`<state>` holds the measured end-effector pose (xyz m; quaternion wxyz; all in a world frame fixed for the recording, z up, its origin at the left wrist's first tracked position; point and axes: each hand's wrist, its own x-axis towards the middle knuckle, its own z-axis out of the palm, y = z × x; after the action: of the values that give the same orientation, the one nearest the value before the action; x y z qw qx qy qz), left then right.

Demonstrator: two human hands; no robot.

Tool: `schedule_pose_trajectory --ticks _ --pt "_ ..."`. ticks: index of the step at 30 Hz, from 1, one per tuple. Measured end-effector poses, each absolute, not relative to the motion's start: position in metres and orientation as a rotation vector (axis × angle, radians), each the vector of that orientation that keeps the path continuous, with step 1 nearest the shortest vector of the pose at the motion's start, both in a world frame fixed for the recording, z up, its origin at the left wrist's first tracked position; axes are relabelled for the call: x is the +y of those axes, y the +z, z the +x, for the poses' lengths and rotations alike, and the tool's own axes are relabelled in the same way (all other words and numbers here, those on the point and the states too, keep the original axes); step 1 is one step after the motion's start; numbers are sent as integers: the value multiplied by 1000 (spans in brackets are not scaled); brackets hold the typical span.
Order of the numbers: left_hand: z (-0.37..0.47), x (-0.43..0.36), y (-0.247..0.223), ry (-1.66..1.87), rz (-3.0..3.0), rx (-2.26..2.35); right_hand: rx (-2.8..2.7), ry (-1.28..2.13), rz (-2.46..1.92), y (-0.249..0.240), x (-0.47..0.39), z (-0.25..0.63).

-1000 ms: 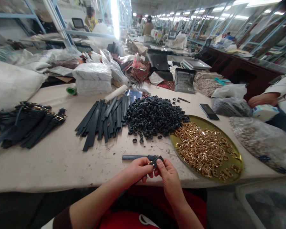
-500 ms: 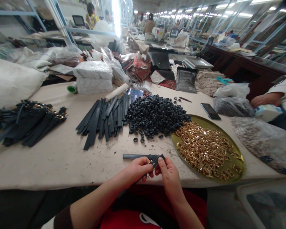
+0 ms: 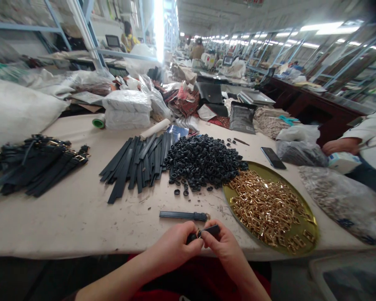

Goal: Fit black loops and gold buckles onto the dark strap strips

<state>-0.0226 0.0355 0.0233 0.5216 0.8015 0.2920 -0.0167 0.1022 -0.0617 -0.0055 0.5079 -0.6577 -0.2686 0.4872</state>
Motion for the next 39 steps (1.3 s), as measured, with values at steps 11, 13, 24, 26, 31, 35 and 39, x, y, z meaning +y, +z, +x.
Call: schedule_pose_trajectory --ticks 11,13,24,26,31,35,39 --pt "-10 54 8 -7 1613 751 -817 985 -1593 -9 -51 102" --pt "-6 58 6 3 1514 716 -950 930 -1594 -3 -49 108" --pt "1 70 16 128 1428 750 -1500 113 -2273 -20 19 190" --pt "0 70 16 131 1390 750 -1509 117 -2267 -30 20 187" --pt "3 67 13 97 1349 810 -1520 194 -2217 -40 -1 177" --pt "12 62 3 75 1380 790 -1399 285 -2175 -42 -8 176" --pt "13 62 -3 128 1540 788 -1252 468 -2073 -34 -9 170"
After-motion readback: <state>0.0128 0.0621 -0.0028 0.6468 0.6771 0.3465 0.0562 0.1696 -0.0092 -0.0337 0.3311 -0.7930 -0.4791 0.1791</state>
